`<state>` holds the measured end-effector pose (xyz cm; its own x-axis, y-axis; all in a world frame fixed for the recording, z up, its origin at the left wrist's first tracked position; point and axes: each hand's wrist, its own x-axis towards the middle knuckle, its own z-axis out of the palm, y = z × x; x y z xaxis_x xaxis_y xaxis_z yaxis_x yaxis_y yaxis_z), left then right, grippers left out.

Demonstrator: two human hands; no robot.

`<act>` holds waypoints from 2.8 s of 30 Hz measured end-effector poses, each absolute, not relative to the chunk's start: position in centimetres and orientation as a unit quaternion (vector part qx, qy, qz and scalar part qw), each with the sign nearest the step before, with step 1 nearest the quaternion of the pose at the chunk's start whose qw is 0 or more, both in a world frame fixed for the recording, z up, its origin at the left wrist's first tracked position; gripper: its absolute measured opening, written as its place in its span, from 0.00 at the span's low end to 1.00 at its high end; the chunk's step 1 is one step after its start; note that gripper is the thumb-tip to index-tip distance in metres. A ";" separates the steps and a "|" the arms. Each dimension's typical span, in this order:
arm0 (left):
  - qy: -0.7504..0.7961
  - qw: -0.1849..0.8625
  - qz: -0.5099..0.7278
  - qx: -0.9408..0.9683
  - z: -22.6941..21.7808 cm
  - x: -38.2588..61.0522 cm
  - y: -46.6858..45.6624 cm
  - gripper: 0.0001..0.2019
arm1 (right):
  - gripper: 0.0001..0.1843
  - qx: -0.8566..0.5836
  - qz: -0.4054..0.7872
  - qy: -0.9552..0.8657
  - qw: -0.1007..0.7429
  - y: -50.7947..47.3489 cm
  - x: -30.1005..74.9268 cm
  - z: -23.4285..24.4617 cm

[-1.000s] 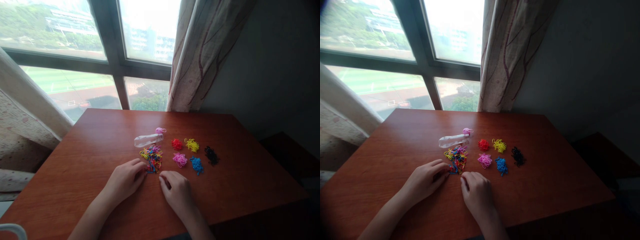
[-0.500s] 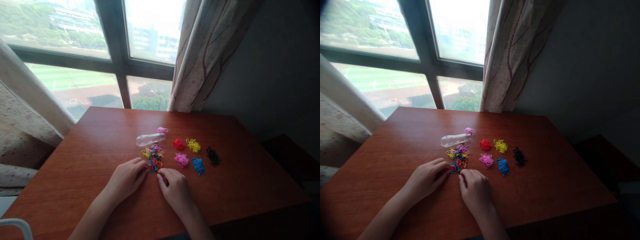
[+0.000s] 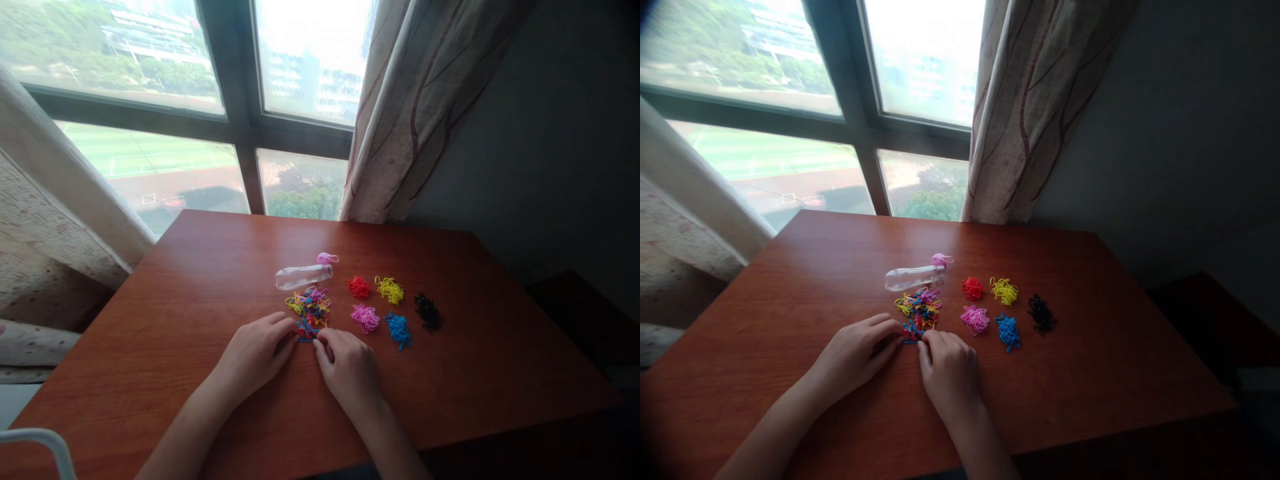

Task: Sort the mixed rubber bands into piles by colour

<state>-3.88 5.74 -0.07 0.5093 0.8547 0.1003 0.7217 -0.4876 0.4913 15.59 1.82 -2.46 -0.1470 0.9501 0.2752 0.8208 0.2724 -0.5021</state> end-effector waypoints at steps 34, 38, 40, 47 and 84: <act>0.480 0.208 0.132 0.842 -0.2 -4.0 5.8 0.10 | 0.08 -0.531 0.210 -0.757 0.318 1.0 16.5 -2.0; 0.480 0.207 0.133 0.842 -0.2 -4.0 5.7 0.10 | 0.07 -0.528 0.213 -0.775 0.275 0.3 16.9 -1.7; 0.480 0.206 0.132 0.842 -0.3 -4.0 5.8 0.10 | 0.05 -0.532 0.211 -0.776 0.266 0.3 16.9 -1.8; 0.487 0.204 0.137 0.838 -0.4 -4.4 6.0 0.10 | 0.06 -0.532 0.219 -0.757 0.310 0.5 16.8 -2.2; 0.493 0.193 0.141 0.837 -0.4 -4.3 6.1 0.11 | 0.20 -0.731 -0.007 -0.554 0.399 1.4 30.0 -2.7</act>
<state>-4.26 6.08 -0.40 0.4739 0.8794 0.0459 0.7708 -0.4395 0.4613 30.00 1.40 -2.73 0.3871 0.8034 0.4523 0.8150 -0.0688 -0.5753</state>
